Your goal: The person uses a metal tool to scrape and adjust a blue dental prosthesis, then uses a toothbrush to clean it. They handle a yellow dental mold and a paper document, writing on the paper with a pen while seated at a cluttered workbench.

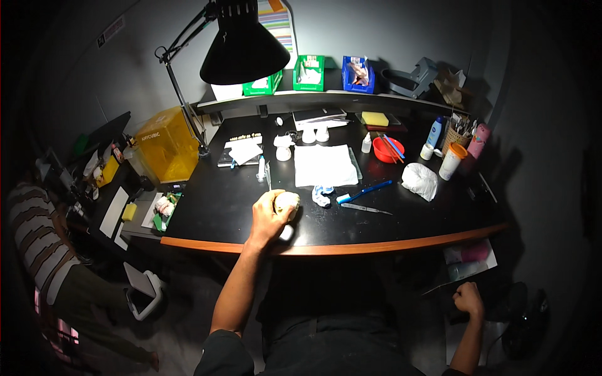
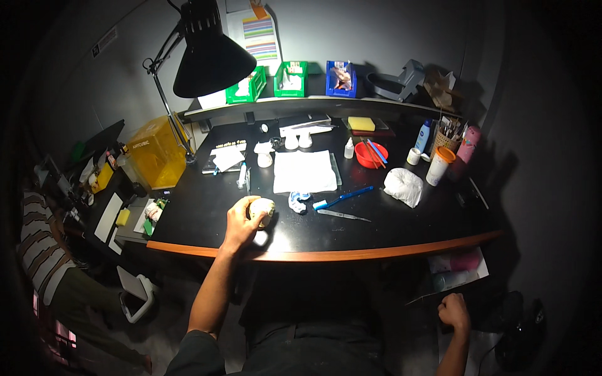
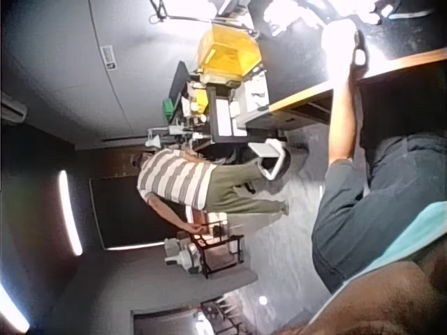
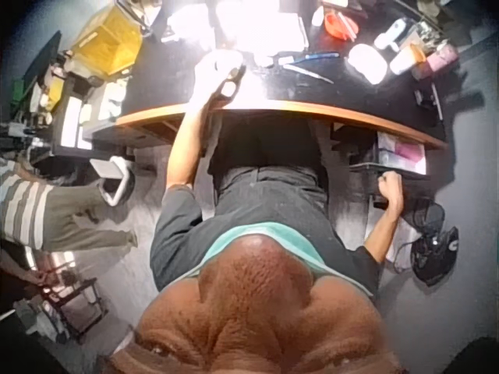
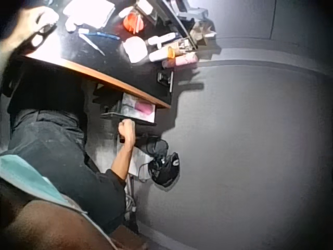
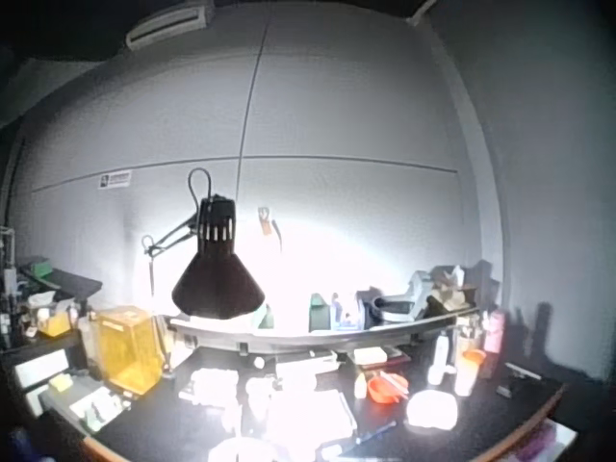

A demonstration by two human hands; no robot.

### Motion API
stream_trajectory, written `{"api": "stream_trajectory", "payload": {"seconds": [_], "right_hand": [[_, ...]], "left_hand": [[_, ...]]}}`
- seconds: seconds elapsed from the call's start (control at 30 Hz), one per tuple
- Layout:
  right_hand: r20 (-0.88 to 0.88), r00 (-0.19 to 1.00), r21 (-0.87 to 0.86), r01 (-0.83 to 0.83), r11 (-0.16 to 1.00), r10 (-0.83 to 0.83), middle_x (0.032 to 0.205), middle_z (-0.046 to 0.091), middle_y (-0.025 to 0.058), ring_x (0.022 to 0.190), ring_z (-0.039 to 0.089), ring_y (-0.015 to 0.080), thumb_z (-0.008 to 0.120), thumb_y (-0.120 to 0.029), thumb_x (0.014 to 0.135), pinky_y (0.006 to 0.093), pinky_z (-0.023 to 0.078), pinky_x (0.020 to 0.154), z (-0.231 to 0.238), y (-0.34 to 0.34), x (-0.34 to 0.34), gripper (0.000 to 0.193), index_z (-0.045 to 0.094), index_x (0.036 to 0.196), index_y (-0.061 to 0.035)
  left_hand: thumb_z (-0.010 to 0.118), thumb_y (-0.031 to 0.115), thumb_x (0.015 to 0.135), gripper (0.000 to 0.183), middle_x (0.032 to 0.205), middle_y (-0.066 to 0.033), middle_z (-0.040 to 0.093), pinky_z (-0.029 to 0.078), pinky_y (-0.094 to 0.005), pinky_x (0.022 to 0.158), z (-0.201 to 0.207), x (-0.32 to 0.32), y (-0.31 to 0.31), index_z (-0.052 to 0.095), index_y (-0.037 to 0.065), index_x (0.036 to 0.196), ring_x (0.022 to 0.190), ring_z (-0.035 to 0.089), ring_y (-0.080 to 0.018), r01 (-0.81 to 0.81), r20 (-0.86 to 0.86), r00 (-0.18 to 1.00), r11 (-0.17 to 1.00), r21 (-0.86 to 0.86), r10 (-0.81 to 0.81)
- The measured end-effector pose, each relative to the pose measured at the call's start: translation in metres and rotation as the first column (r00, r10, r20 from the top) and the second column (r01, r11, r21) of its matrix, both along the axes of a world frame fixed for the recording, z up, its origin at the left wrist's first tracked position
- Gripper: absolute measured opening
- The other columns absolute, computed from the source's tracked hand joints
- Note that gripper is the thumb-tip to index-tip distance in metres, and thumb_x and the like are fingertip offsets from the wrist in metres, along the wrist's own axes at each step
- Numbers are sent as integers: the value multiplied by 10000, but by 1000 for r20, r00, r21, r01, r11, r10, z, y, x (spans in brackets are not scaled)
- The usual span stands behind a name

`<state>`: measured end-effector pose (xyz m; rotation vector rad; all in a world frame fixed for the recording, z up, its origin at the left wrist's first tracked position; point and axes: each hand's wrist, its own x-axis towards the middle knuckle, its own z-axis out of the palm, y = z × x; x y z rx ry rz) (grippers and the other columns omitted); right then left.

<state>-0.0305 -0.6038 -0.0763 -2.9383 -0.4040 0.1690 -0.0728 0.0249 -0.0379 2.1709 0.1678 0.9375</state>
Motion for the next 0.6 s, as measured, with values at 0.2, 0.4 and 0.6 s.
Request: {"api": "stream_trajectory", "payload": {"seconds": [0.2,0.4,0.6], "right_hand": [[121,992,179,21,984,-43,924,715,280,912,710,442,737,-88,827,483,555,871,10,34,14,165,741,902,60],[148,986,215,-110,970,79,1272,675,254,1137,681,402,776,-140,862,459,564,950,4,49,25,440,674,1253,35],[-82,950,277,-268,923,300,1321,671,222,1197,652,401,792,-177,838,440,507,1057,80,101,4,511,674,1296,16]], "left_hand": [[814,200,820,386,1021,-215,749,589,-401,857,4,-4,-9,709,-37,1107,943,745,-340,7,6,1000,1000,-3,-7],[796,235,848,390,1025,-180,759,584,-371,858,-3,0,0,708,-5,1143,941,750,-274,9,24,1000,999,44,-10],[808,314,833,453,990,-223,753,607,-401,846,8,8,-9,710,-14,1129,945,759,-344,53,-4,999,999,3,-53]]}}
